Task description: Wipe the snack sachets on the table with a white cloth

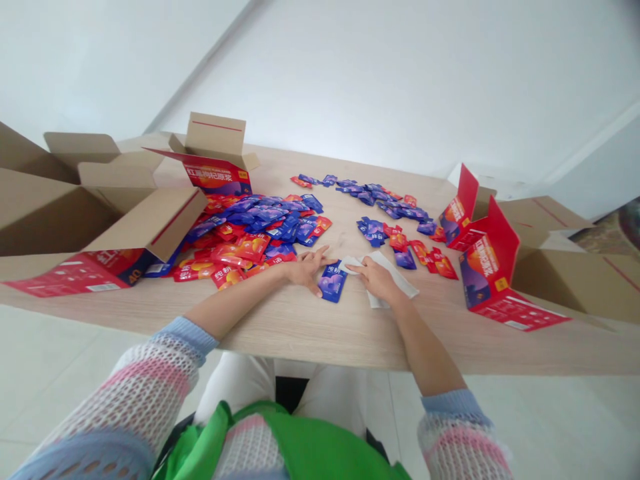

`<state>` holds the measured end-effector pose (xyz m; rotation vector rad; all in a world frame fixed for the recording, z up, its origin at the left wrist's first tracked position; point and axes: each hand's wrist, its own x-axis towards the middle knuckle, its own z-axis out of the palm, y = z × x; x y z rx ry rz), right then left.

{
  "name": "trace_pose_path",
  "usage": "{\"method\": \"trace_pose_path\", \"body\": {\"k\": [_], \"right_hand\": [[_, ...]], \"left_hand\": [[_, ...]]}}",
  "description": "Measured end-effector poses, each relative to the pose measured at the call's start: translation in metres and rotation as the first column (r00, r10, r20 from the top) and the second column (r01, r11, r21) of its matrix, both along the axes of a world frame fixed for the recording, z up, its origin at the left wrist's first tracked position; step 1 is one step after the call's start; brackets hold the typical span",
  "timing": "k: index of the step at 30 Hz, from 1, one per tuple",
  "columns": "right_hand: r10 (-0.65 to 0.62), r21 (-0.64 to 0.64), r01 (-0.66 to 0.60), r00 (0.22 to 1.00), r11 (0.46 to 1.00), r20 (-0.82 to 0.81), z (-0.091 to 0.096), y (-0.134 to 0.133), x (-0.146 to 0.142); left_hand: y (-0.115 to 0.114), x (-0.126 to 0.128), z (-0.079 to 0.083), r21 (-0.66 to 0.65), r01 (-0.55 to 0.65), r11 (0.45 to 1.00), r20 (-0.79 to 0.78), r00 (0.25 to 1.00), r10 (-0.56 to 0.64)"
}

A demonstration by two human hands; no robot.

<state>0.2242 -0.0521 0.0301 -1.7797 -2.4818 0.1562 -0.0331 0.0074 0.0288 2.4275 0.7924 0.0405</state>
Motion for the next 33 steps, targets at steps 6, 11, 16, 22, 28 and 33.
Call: {"method": "trace_pose_path", "body": {"k": [6, 11, 16, 22, 28, 33], "right_hand": [[0.139, 0.161, -0.109, 0.971, 0.981, -0.194, -0.001, -0.003, -0.011], [0.369, 0.038, -0.368, 0.92, 0.929, -0.129, 0.011, -0.019, -0.032], [0.296, 0.011, -0.296, 0.955, 0.955, -0.009, 0.011, -0.017, -0.038], [-0.082, 0.156, 0.065, 0.991, 0.986, 0.105, -0.008, 0.007, -0.015], [0.019, 0.238, 0.011, 0.992, 0.971, -0.124, -0.015, 0.013, 0.005], [0.225, 0.158, -0.2, 0.961, 0.967, -0.162, -0.01, 0.003, -0.01]], "left_hand": [[-0.004, 0.002, -0.005, 0.032, -0.077, 0.996, -0.006, 0.997, 0.078], [-0.006, 0.002, -0.004, 0.029, -0.022, 0.999, -0.018, 1.0, 0.022], [-0.004, 0.004, -0.001, -0.007, -0.023, 1.0, -0.061, 0.998, 0.022], [0.0, 0.006, -0.004, -0.026, -0.05, 0.998, -0.079, 0.996, 0.048], [-0.003, 0.004, -0.007, -0.003, -0.051, 0.999, -0.03, 0.998, 0.051], [-0.004, 0.005, -0.009, 0.002, -0.12, 0.993, -0.011, 0.993, 0.12]]}}
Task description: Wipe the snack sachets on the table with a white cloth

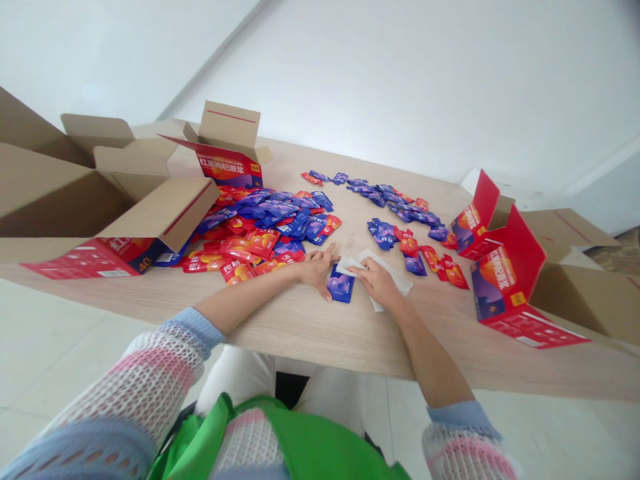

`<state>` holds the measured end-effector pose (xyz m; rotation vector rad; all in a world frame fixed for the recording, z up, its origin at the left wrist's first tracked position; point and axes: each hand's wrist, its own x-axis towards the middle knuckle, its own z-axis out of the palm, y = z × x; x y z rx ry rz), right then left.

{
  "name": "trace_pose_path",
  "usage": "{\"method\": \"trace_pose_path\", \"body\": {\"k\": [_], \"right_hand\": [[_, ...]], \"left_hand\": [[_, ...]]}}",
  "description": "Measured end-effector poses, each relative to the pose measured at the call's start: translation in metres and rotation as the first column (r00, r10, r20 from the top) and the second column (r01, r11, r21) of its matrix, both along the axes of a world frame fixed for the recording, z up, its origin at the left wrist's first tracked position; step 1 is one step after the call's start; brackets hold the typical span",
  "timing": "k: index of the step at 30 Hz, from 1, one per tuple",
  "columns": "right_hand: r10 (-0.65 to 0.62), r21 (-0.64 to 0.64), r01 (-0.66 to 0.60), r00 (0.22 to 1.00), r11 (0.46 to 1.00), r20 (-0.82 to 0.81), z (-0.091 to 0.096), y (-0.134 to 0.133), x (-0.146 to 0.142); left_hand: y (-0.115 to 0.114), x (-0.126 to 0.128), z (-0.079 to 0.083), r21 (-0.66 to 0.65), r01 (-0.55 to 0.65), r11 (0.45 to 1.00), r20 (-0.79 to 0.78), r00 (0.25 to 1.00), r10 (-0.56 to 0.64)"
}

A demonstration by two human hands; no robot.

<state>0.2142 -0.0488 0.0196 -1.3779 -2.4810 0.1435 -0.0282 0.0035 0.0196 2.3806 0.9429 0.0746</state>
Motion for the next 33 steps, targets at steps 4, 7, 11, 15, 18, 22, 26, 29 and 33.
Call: {"method": "trace_pose_path", "body": {"k": [4, 7, 11, 15, 18, 22, 26, 29, 33], "right_hand": [[0.074, -0.101, -0.067, 0.995, 0.993, 0.066, 0.009, -0.012, -0.017], [0.124, -0.159, -0.11, 0.989, 0.981, 0.077, 0.017, -0.022, -0.024], [0.203, -0.273, -0.187, 0.979, 0.944, 0.032, 0.026, -0.029, -0.026], [0.278, -0.412, -0.249, 0.961, 0.877, 0.01, 0.03, -0.029, -0.019], [0.329, -0.524, -0.294, 0.944, 0.799, -0.028, 0.032, -0.03, -0.011], [0.387, -0.601, -0.373, 0.915, 0.707, -0.114, 0.034, -0.033, -0.003], [0.32, -0.439, -0.362, 0.932, 0.822, -0.169, 0.033, -0.026, 0.003], [0.204, -0.282, -0.255, 0.959, 0.925, -0.197, 0.026, -0.015, 0.011], [0.007, -0.17, -0.02, 0.997, 0.985, -0.075, 0.013, -0.002, 0.021]], "left_hand": [[-0.001, 0.003, -0.003, 0.038, -0.058, 0.998, 0.048, 0.997, 0.056], [-0.002, 0.004, -0.005, 0.054, -0.069, 0.996, 0.067, 0.996, 0.066], [-0.002, 0.004, -0.008, 0.079, -0.042, 0.996, 0.043, 0.998, 0.038], [0.002, 0.003, -0.01, 0.101, -0.012, 0.995, -0.03, 0.999, 0.015], [0.005, 0.002, -0.01, 0.093, 0.002, 0.996, -0.064, 0.998, 0.004], [0.003, 0.002, -0.006, 0.068, 0.014, 0.998, -0.06, 0.998, -0.01], [0.0, 0.002, -0.002, 0.047, 0.012, 0.999, -0.016, 1.0, -0.011], [-0.001, 0.002, 0.0, 0.036, 0.025, 0.999, -0.01, 1.0, -0.025], [-0.001, 0.003, 0.0, 0.033, 0.036, 0.999, -0.02, 0.999, -0.035]]}}
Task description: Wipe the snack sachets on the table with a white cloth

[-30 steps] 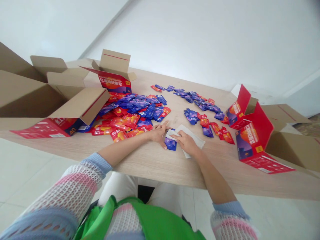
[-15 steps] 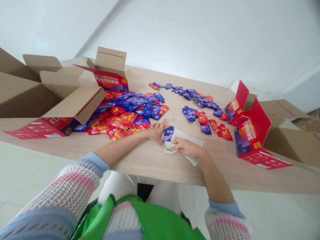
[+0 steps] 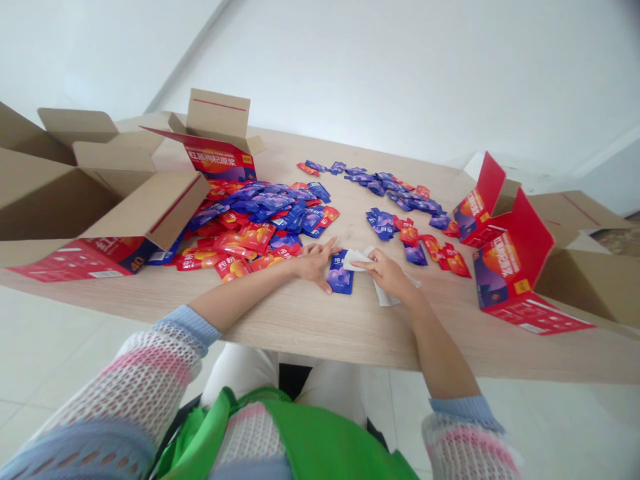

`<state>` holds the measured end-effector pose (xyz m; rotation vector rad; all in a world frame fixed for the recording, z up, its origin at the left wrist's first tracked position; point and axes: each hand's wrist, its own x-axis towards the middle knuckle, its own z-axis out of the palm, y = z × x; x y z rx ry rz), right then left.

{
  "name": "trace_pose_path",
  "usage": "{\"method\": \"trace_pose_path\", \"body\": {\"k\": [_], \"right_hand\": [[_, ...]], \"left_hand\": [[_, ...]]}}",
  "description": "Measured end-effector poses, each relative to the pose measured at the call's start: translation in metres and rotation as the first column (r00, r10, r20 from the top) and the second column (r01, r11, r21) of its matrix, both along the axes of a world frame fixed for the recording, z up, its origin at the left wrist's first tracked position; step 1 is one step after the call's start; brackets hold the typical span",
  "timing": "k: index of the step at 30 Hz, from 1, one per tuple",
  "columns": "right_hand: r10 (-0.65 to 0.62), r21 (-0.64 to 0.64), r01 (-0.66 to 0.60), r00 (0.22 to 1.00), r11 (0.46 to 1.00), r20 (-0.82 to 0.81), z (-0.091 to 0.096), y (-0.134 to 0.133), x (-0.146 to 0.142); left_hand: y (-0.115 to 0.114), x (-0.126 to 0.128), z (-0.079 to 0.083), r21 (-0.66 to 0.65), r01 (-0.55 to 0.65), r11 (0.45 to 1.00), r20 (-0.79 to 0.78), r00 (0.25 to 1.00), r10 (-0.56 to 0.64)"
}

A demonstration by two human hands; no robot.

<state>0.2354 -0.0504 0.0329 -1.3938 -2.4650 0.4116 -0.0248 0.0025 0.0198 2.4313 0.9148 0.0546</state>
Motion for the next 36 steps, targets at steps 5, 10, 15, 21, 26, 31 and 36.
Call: {"method": "trace_pose_path", "body": {"k": [5, 10, 15, 21, 26, 31, 36], "right_hand": [[-0.039, -0.004, 0.04, 0.992, 0.999, 0.124, -0.002, -0.003, -0.003], [0.053, -0.103, -0.036, 0.985, 0.994, 0.164, 0.01, -0.018, -0.016], [0.214, -0.246, -0.18, 0.969, 0.952, 0.119, 0.017, -0.029, -0.023], [0.399, -0.409, -0.372, 0.917, 0.833, -0.02, 0.019, -0.035, -0.026], [0.414, -0.464, -0.392, 0.908, 0.794, -0.059, 0.029, -0.035, -0.008], [0.074, -0.111, -0.075, 0.997, 0.991, -0.013, 0.027, -0.02, 0.0], [-0.119, 0.05, 0.11, 0.97, 0.993, 0.215, 0.003, -0.005, -0.016]], "left_hand": [[-0.001, 0.001, 0.001, -0.005, -0.012, 1.0, 0.012, 1.0, 0.012], [-0.001, 0.0, 0.001, -0.009, -0.008, 1.0, 0.022, 1.0, 0.008], [0.0, -0.002, 0.0, -0.003, 0.0, 1.0, 0.025, 1.0, 0.0], [0.003, -0.004, -0.003, -0.003, 0.04, 0.999, 0.031, 0.999, -0.04], [0.002, -0.002, 0.0, 0.005, 0.02, 1.0, -0.023, 1.0, -0.02], [0.002, -0.002, 0.002, 0.007, 0.047, 0.999, -0.043, 0.998, -0.047], [0.001, -0.001, 0.006, -0.011, 0.055, 0.998, -0.037, 0.998, -0.055]]}}
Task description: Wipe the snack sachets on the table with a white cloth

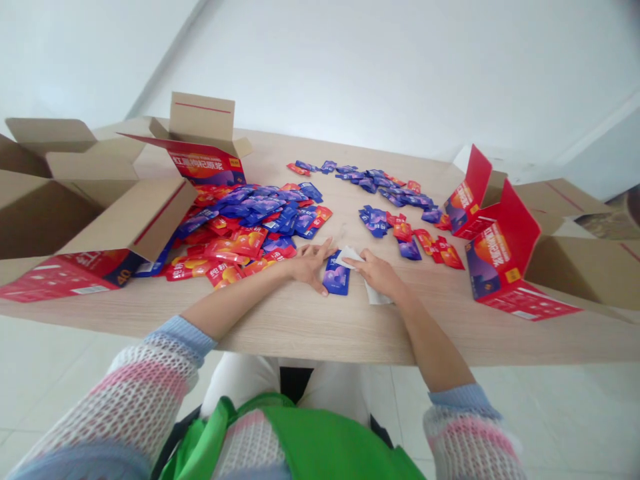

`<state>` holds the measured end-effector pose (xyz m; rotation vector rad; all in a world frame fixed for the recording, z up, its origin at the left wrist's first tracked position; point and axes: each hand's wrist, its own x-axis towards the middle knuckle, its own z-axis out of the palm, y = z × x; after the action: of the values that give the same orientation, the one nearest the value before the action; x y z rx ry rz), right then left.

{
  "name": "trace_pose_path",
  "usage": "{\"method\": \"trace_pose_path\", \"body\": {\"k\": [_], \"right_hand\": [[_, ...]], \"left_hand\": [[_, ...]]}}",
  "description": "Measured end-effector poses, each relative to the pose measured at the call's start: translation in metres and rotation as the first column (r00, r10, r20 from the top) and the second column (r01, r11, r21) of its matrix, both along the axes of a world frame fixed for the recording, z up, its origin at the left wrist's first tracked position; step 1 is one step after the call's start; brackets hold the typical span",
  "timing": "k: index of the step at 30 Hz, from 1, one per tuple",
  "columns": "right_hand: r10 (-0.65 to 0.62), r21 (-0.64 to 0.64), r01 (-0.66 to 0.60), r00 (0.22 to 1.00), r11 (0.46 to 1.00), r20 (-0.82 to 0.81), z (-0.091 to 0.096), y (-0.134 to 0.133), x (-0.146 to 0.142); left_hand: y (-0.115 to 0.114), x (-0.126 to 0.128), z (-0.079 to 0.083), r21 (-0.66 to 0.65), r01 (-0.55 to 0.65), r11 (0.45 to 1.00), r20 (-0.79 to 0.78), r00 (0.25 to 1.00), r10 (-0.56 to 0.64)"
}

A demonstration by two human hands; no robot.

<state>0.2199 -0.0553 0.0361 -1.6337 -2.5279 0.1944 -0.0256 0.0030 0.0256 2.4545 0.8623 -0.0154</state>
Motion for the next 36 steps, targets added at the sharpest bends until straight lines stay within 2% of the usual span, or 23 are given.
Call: {"method": "trace_pose_path", "body": {"k": [3, 7, 11, 14, 17, 20, 22, 23, 24, 26, 29, 30, 32, 33, 36], "right_hand": [[0.001, 0.011, -0.002, 0.997, 1.0, 0.071, -0.007, 0.001, -0.007], [0.061, 0.007, -0.062, 0.992, 0.998, 0.114, -0.001, -0.007, -0.013], [0.139, -0.065, -0.134, 0.987, 0.989, 0.075, 0.011, -0.019, -0.02], [0.21, -0.163, -0.205, 0.978, 0.965, 0.014, 0.018, -0.027, -0.024], [0.317, -0.299, -0.317, 0.947, 0.9, -0.049, 0.019, -0.031, -0.023], [0.415, -0.427, -0.438, 0.897, 0.791, -0.152, 0.017, -0.034, -0.02], [0.455, -0.461, -0.509, 0.86, 0.727, -0.232, 0.017, -0.034, -0.019], [0.464, -0.454, -0.533, 0.846, 0.714, -0.264, 0.017, -0.034, -0.019], [0.464, -0.432, -0.544, 0.839, 0.719, -0.285, 0.018, -0.033, -0.018], [0.43, -0.339, -0.517, 0.851, 0.786, -0.302, 0.019, -0.029, -0.015], [0.277, -0.126, -0.314, 0.929, 0.941, -0.245, 0.019, -0.02, -0.007], [0.205, -0.057, -0.22, 0.959, 0.974, -0.198, 0.017, -0.016, -0.004], [0.08, 0.036, -0.077, 0.994, 0.996, -0.076, 0.012, -0.01, 0.0], [0.047, 0.055, -0.046, 0.999, 0.997, -0.014, 0.009, -0.008, 0.0], [0.045, 0.042, -0.05, 0.992, 0.998, 0.117, 0.001, -0.005, -0.008]], "left_hand": [[0.0, 0.0, 0.0, -0.002, -0.024, 1.0, 0.026, 0.999, 0.024], [-0.001, 0.001, -0.004, 0.014, -0.063, 0.998, 0.053, 0.997, 0.062], [-0.001, 0.0, -0.005, 0.018, -0.081, 0.997, 0.047, 0.996, 0.08], [0.0, -0.002, -0.004, 0.025, -0.037, 0.999, 0.044, 0.998, 0.036], [0.002, -0.003, -0.004, 0.005, 0.033, 0.999, 0.034, 0.999, -0.033], [0.003, -0.004, -0.002, -0.009, 0.046, 0.999, 0.024, 0.999, -0.046], [0.003, -0.004, -0.002, -0.003, 0.027, 1.0, 0.023, 0.999, -0.027], [0.002, -0.003, -0.001, 0.001, 0.017, 1.0, 0.021, 1.0, -0.017], [0.002, -0.003, -0.001, 0.005, 0.008, 1.0, 0.017, 1.0, -0.008], [0.0, -0.004, 0.0, 0.014, 0.002, 1.0, 0.013, 1.0, -0.002], [-0.002, -0.004, 0.002, 0.021, 0.011, 1.0, 0.029, 1.0, -0.011], [-0.002, -0.004, 0.003, 0.023, 0.015, 1.0, 0.034, 0.999, -0.015], [-0.003, -0.005, 0.003, 0.025, 0.018, 1.0, 0.035, 0.999, -0.018], [-0.003, -0.005, 0.003, 0.025, 0.013, 1.0, 0.036, 0.999, -0.014], [-0.004, -0.005, 0.0, 0.024, -0.012, 1.0, 0.065, 0.998, 0.01]]}}
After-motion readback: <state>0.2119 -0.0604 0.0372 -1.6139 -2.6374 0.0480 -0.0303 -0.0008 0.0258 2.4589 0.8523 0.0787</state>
